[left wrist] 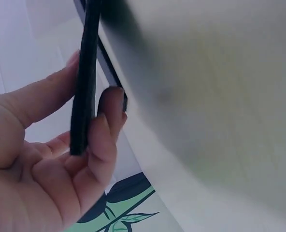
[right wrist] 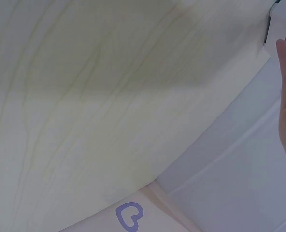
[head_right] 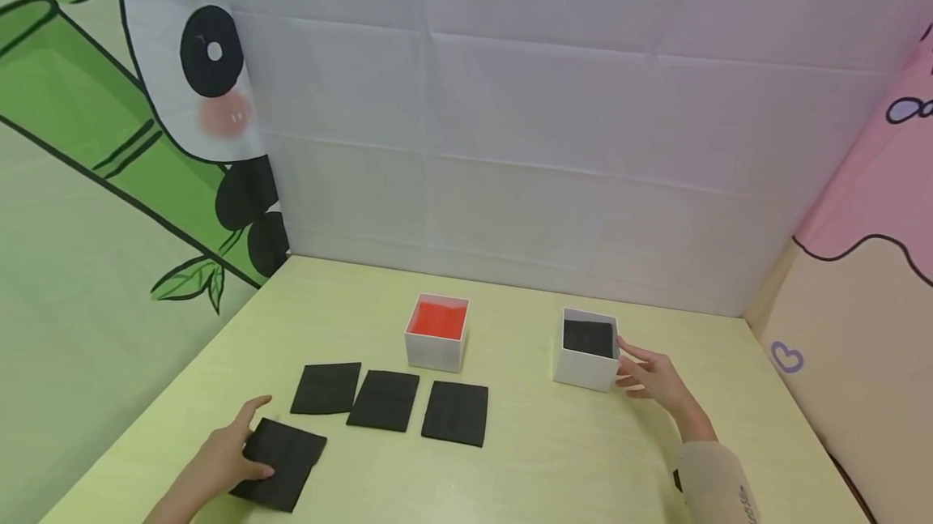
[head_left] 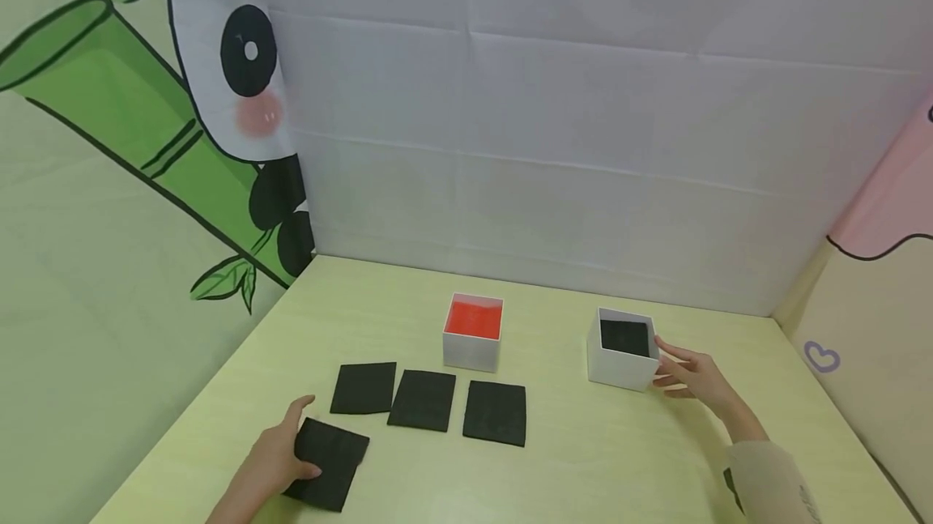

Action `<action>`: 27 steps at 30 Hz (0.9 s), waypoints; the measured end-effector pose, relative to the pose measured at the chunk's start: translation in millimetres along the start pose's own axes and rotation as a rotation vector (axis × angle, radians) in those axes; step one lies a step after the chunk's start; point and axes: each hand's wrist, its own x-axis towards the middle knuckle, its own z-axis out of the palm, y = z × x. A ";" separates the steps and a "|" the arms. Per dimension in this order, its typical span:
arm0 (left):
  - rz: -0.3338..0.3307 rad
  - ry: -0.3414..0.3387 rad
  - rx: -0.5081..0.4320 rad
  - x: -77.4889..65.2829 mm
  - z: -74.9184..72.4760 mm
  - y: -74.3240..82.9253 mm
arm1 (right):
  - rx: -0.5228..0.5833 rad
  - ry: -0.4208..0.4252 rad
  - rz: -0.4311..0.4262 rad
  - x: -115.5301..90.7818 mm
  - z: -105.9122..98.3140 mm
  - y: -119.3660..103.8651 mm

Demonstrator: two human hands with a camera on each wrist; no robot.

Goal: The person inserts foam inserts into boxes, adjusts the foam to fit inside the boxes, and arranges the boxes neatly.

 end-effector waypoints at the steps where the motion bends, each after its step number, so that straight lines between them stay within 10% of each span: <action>1: 0.014 0.011 -0.015 0.0 -1.6 -0.1 | -0.003 0.002 0.003 0.1 -0.1 -0.2; 16: 0.076 0.104 -0.254 1.7 -6.4 8.3 | 0.009 -0.007 0.039 1.1 -1.3 0.9; 27: 0.203 -0.025 -0.464 5.1 -4.1 21.6 | 0.019 0.109 0.004 9.5 2.0 -6.1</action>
